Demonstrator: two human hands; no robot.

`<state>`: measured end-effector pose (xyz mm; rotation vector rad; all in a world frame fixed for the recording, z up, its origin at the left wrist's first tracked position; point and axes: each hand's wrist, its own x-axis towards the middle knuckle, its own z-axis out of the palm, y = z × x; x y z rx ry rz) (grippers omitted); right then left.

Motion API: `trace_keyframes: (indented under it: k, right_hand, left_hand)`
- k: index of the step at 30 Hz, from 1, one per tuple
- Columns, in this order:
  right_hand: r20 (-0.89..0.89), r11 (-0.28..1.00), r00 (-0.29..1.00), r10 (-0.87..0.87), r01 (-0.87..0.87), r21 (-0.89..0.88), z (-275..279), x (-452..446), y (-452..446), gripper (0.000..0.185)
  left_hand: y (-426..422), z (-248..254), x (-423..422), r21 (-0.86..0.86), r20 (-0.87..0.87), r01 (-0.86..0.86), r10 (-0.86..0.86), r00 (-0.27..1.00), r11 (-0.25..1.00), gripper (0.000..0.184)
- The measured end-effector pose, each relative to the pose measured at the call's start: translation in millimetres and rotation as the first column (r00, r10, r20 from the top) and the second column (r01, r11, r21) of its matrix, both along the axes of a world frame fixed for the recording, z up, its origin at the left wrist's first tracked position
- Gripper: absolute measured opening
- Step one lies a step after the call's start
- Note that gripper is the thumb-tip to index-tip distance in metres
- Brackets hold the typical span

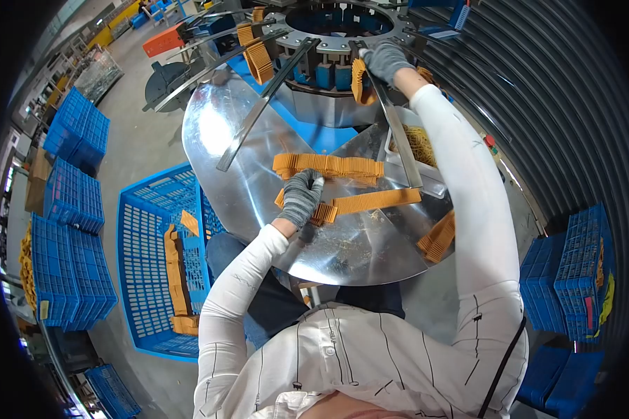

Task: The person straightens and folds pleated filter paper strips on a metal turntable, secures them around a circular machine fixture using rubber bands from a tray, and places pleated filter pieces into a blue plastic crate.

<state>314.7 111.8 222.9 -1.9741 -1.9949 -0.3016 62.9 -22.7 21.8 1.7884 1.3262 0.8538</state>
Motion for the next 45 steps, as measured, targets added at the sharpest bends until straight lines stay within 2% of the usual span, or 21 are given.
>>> trace_keyframes:
  k: [2,3,4,6,7,9,11,12,14,17,19,21,24,25,27,28,31,32,37,41,45]
  right_hand:
    - [-0.536,0.992,0.844,0.040,0.029,0.120,-39,33,2,0.033]
    - [-0.643,0.986,0.764,0.050,0.065,0.155,-69,55,-6,0.031]
    - [-0.737,0.975,0.672,0.074,0.105,0.194,-99,77,-14,0.030]
    - [-0.256,0.995,0.962,-0.099,0.104,0.007,-124,86,-117,0.025]
    - [-0.075,0.975,0.985,-0.153,0.138,-0.173,-161,92,-153,0.026]
    - [-0.197,0.873,0.918,-0.344,0.235,-0.428,-199,82,-221,0.027]
    - [-0.221,0.908,0.897,-0.383,0.321,-0.268,-236,75,-255,0.026]
    - [-0.249,0.901,0.874,-0.418,0.365,-0.233,-251,74,-259,0.025]
    - [-0.259,0.886,0.848,-0.463,0.448,-0.119,-271,69,-255,0.023]
    - [-0.326,0.921,0.863,-0.385,0.339,-0.191,-255,59,-246,0.023]
    - [-0.364,0.920,0.851,-0.379,0.303,-0.250,-262,60,-238,0.023]
    - [-0.389,0.877,0.811,-0.437,0.288,-0.385,-264,63,-231,0.024]
    - [-0.210,0.829,0.928,-0.309,0.154,-0.538,-226,53,-235,0.017]
    - [-0.458,0.830,0.784,-0.419,0.127,-0.542,-231,54,-239,0.014]
    - [-0.805,0.852,0.293,-0.515,0.075,-0.518,-244,55,-247,0.010]
    - [-0.825,0.873,0.290,-0.485,0.106,-0.475,-239,52,-251,0.008]
    - [-0.881,0.918,0.263,-0.393,0.170,-0.358,-223,39,-266,0.006]
    - [-0.901,0.929,0.243,-0.360,0.179,-0.323,-215,37,-270,0.007]
    - [-0.949,0.956,0.157,-0.273,0.152,-0.250,-189,30,-291,0.009]
    - [-0.834,0.990,0.541,-0.108,0.131,-0.043,-205,44,-306,0.011]
    - [-0.867,0.983,0.494,-0.068,0.180,0.025,-165,68,-301,0.012]
  left_hand:
    - [-4,-11,-3,0.240,-0.188,0.075,-0.030,0.982,0.968,0.016]
    - [-7,-16,-2,0.350,-0.278,0.133,-0.032,0.960,0.927,0.018]
    - [-14,-15,0,0.275,-0.347,0.238,-0.135,0.928,0.932,0.026]
    - [-27,-17,1,0.419,-0.512,0.372,-0.123,0.850,0.828,0.033]
    - [-34,-20,0,0.471,-0.588,0.445,-0.105,0.802,0.762,0.036]
    - [-34,-33,-17,0.270,-0.670,0.485,-0.199,0.715,0.832,0.048]
    - [-21,-52,-30,0.145,-0.697,0.442,-0.226,0.680,0.885,0.054]
    - [-20,-52,-38,0.220,-0.712,0.486,-0.201,0.673,0.846,0.054]
    - [-26,-13,-33,0.158,-0.727,0.447,-0.203,0.656,0.880,0.056]
    - [-40,2,-5,0.182,-0.726,0.300,-0.077,0.683,0.937,0.057]
    - [-50,13,9,0.063,-0.828,0.320,-0.129,0.546,0.945,0.049]
    - [-48,-2,12,0.088,-0.790,0.315,-0.127,0.600,0.945,0.038]
    - [-47,-14,17,0.131,-0.639,0.261,-0.120,0.760,0.956,0.025]
    - [-46,-17,18,0.140,-0.563,0.229,-0.112,0.819,0.963,0.022]
    - [-40,-39,15,0.185,-0.332,0.168,-0.100,0.938,0.968,0.019]
    - [-37,-41,13,0.200,-0.206,0.133,-0.091,0.974,0.971,0.018]
    - [-27,-33,5,-0.147,0.152,0.020,0.002,0.988,0.989,0.020]
    - [-29,-27,3,-0.112,0.225,-0.016,0.041,0.973,0.994,0.014]
    - [-23,-32,1,-0.233,0.309,0.046,0.029,0.951,0.971,0.009]
    - [-36,-4,13,-0.362,0.389,0.127,0.026,0.921,0.923,0.006]
    - [-25,27,36,-0.391,0.495,0.202,0.021,0.869,0.898,0.013]
